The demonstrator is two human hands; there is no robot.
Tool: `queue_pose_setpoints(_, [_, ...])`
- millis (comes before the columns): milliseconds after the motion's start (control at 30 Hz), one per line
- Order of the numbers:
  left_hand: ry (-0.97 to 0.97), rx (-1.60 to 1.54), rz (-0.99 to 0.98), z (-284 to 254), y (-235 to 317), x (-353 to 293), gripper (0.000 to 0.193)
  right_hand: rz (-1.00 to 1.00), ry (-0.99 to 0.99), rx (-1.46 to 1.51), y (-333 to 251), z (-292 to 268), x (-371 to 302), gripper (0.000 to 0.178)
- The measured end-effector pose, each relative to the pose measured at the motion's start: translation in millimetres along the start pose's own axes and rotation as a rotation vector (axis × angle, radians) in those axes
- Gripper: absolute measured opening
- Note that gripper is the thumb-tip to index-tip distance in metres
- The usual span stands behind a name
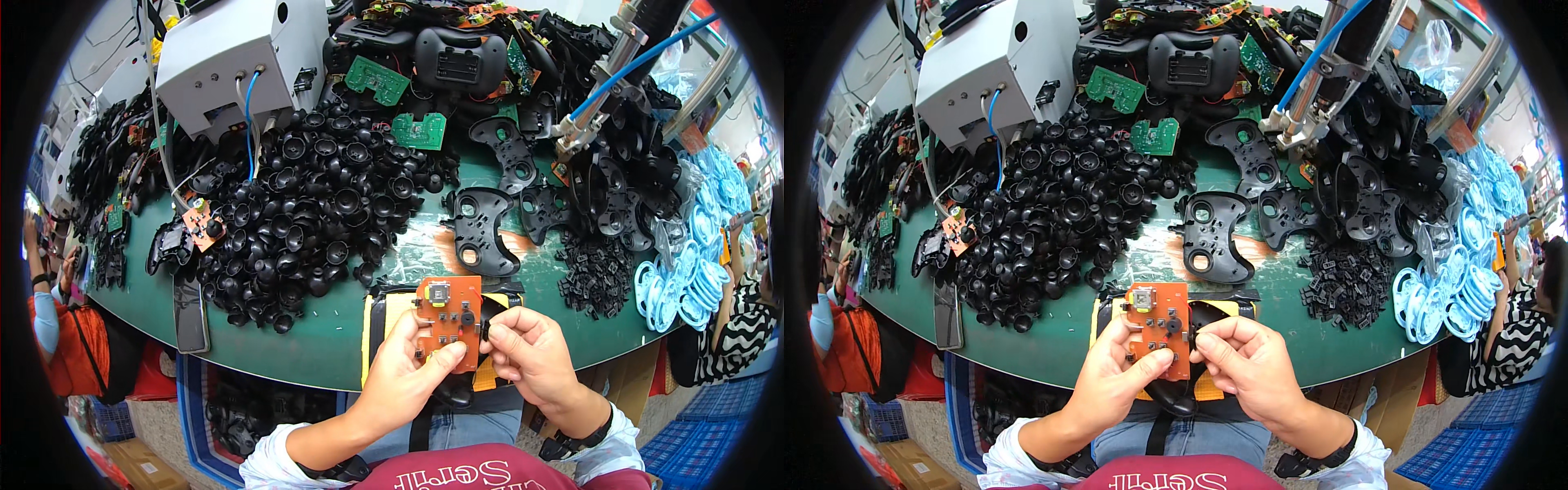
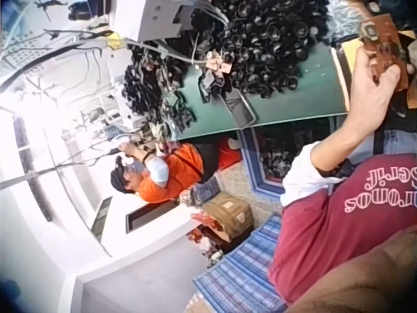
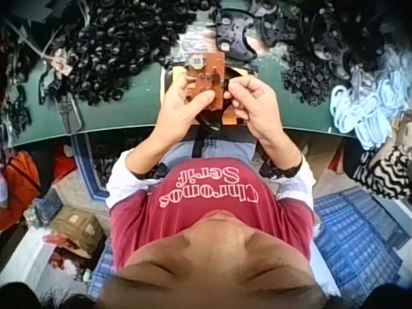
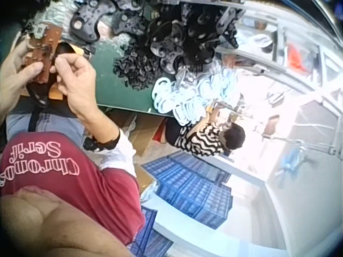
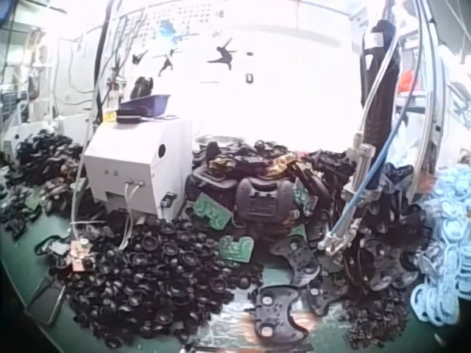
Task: Assembling the internal circuit board and buttons into a game controller housing using hands and a pneumatic screwdriver.
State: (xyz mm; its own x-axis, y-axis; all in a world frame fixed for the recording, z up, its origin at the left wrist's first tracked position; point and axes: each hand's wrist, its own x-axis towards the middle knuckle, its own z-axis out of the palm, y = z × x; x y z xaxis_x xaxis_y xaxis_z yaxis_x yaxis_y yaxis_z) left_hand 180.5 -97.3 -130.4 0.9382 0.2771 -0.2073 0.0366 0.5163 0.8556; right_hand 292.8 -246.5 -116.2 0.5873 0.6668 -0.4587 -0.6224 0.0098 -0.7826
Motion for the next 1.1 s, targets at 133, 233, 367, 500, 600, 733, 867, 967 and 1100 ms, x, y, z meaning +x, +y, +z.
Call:
queue_pose_setpoints(133, [-0.001,-0.028,0.024,4,-3,1,0.038,-0.015,0.014,0.003,2,0,0,0.013])
queue_pose_setpoints(233, [0.031,0.043,0.043,8,-3,1,0.037,-0.056,0.017,-0.041,5,-1,2,0.013])
queue_pose_setpoints(367, [0.031,0.426,0.104,4,-5,1,0.04,-0.098,0.026,-0.11,7,1,0,0.013])
queue_pose_setpoints(500, [0.014,0.445,0.098,2,2,4,0.043,-0.149,0.024,-0.097,9,-1,1,0.012])
queue_pose_setpoints(600, [-0.103,0.469,-0.034,-8,25,12,0.037,-0.328,-0.055,-0.744,-8,-18,7,0.026])
queue_pose_setpoints(733, [-0.208,0.636,-0.096,-15,44,26,0.042,-0.897,-0.186,-1.279,-46,-16,8,0.072])
queue_pose_setpoints(867, [-0.281,0.708,0.009,-16,41,31,0.038,-0.963,-0.438,-1.254,-42,-11,16,0.084])
queue_pose_setpoints(967, [-0.306,0.67,-0.099,-13,54,39,0.038,-1.015,-0.457,-1.227,-32,-11,23,0.08])
queue_pose_setpoints(1100, [-0.302,0.761,-0.064,-15,52,34,0.041,-0.818,-0.504,-0.938,-42,-8,25,0.062])
